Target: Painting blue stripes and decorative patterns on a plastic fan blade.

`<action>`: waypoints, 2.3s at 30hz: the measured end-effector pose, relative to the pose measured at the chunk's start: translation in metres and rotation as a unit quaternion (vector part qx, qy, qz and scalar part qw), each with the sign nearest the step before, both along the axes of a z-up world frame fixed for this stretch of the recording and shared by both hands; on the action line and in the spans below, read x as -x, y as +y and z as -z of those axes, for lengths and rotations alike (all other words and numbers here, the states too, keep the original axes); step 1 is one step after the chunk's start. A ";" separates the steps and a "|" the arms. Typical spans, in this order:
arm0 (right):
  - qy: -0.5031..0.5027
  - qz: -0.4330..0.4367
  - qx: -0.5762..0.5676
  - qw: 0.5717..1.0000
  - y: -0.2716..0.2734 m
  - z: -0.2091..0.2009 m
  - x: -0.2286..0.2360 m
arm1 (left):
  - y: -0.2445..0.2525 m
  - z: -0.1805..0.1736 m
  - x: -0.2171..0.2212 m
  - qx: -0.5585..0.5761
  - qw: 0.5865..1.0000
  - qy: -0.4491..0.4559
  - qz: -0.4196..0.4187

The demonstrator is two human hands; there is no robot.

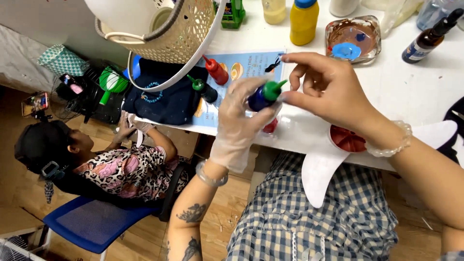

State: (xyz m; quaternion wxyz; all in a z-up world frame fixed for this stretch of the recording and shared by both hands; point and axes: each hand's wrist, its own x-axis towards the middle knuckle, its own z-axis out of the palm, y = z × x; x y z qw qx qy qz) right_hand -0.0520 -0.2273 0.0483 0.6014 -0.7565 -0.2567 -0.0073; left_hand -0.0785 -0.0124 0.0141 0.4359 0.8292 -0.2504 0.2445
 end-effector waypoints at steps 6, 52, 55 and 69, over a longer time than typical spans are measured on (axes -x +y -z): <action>0.180 -0.097 -0.317 0.926 -0.023 0.059 0.030 | 0.006 0.006 0.065 0.189 0.981 0.008 -0.053; -0.393 -0.267 0.176 0.862 -0.052 0.008 0.194 | -0.020 0.088 0.144 0.067 0.667 0.444 0.595; -0.426 -0.271 0.149 0.850 -0.051 0.003 0.191 | -0.029 0.099 0.138 0.075 0.640 0.425 0.636; -0.337 -0.182 0.154 0.911 -0.079 0.034 0.202 | -0.044 0.102 0.146 0.213 0.627 0.400 0.634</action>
